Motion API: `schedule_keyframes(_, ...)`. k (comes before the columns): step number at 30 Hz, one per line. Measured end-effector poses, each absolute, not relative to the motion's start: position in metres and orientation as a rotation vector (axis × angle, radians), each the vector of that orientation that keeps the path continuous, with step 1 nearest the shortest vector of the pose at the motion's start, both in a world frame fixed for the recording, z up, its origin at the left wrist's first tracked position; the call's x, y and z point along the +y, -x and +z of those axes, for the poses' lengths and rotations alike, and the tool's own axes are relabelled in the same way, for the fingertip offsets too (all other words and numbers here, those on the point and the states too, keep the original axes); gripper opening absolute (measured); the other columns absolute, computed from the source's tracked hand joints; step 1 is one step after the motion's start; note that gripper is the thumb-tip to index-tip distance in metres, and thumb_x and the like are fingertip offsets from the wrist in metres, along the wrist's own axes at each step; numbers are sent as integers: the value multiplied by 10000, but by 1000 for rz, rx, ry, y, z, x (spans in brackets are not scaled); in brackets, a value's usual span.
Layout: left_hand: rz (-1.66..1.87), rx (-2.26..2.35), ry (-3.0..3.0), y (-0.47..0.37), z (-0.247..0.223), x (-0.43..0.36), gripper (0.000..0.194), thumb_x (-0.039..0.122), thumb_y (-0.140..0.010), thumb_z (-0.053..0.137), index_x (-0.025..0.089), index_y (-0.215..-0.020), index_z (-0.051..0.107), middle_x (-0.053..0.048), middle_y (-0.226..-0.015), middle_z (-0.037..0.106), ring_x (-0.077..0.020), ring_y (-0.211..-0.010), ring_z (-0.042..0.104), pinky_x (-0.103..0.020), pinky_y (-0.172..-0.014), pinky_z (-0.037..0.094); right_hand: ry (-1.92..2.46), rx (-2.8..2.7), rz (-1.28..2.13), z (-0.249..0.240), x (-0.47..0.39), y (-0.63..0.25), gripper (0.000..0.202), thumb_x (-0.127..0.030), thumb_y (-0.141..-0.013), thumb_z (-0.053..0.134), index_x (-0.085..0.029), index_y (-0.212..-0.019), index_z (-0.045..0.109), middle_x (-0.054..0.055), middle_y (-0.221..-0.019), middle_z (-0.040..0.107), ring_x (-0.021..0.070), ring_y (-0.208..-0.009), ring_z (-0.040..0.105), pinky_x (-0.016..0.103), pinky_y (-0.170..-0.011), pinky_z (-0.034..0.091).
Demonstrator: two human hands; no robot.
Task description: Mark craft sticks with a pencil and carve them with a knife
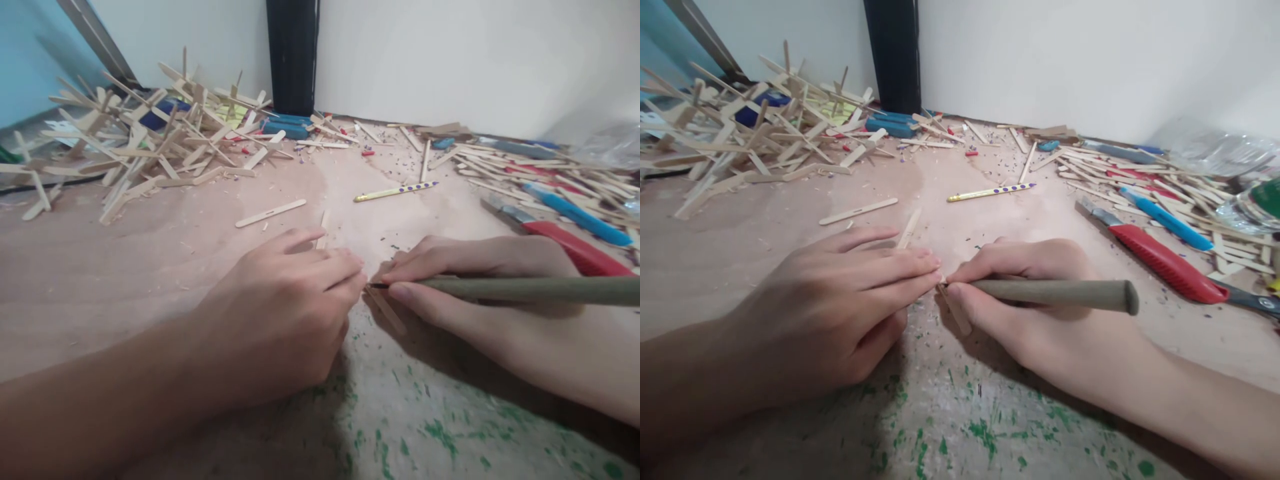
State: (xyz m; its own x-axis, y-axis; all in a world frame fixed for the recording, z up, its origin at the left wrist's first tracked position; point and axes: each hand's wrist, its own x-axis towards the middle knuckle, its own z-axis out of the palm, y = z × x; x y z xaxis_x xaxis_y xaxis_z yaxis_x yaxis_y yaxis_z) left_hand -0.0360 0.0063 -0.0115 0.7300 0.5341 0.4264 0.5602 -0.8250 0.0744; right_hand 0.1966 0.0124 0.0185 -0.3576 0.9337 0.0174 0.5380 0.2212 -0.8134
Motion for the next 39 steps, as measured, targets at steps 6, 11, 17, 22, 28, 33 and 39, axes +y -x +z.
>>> schedule_keyframes(6, -550, -1129, 2947, 33, -14, 4, 541, 471, -1090, 465, 87, -1444, 606, -116, -1497, 636, -290, -1414, 584, -536, -1245, 380, 1278, -2043, 1034, 16, 21, -200, 89, -288, -882, 782, -287, -921, 863, 0, -929, 832, 182, -819, 787, 208, -618, 619)
schedule_keyframes(11, -505, -1198, 2979, 33, -15, 8, 656, 575, -1064, 496, 73, -1480, 562, -158, -1537, 592, -306, -1461, 536, -570, -1257, 358, 1282, -2092, 1046, 17, 30, -204, 102, -339, -866, 804, -259, -882, 865, 24, -924, 834, 207, -819, 786, 239, -609, 613)
schedule_keyframes(17, -472, -1168, 2982, 33, -17, 9, 604, 525, -1091, 445, 103, -1513, 538, -196, -1605, 503, -346, -1517, 459, -634, -1256, 329, 1257, -2086, 1038, 14, 34, -205, 96, -318, -875, 795, -249, -892, 859, 17, -923, 835, 196, -820, 780, 240, -611, 593)
schedule_keyframes(22, -432, -1194, 2976, 34, -17, 9, 638, 560, -1071, 475, 121, -1530, 535, -230, -1639, 438, -395, -1533, 421, -694, -1243, 316, 1169, -2085, 959, 9, 29, -204, 87, -281, -891, 773, -235, -862, 841, 15, -920, 834, 176, -810, 776, 230, -633, 588)
schedule_keyframes(28, -431, -1195, 2974, 36, -19, 10, 655, 587, -1065, 460, 134, -1530, 545, -254, -1631, 440, -423, -1517, 436, -713, -1216, 350, 1227, -2038, 935, 8, 22, -200, 88, -256, -892, 759, -250, -846, 834, 8, -876, 828, 166, -695, 748, 242, -548, 560)
schedule_keyframes(33, -423, -1200, 2973, 35, -19, 11, 651, 572, -1064, 456, 126, -1527, 553, -265, -1625, 443, -433, -1504, 453, -708, -1201, 375, 1225, -2040, 994, 10, 24, -201, 108, -260, -887, 761, -257, -793, 815, 0, -867, 824, 162, -665, 728, 267, -588, 576)
schedule_keyframes(39, -423, -1209, 2963, 35, -18, 10, 656, 589, -1053, 477, 133, -1516, 571, -267, -1618, 450, -438, -1501, 455, -706, -1194, 380, 1223, -2024, 999, 10, 24, -202, 114, -272, -893, 758, -258, -799, 820, -8, -829, 812, 156, -641, 701, 268, -569, 545)
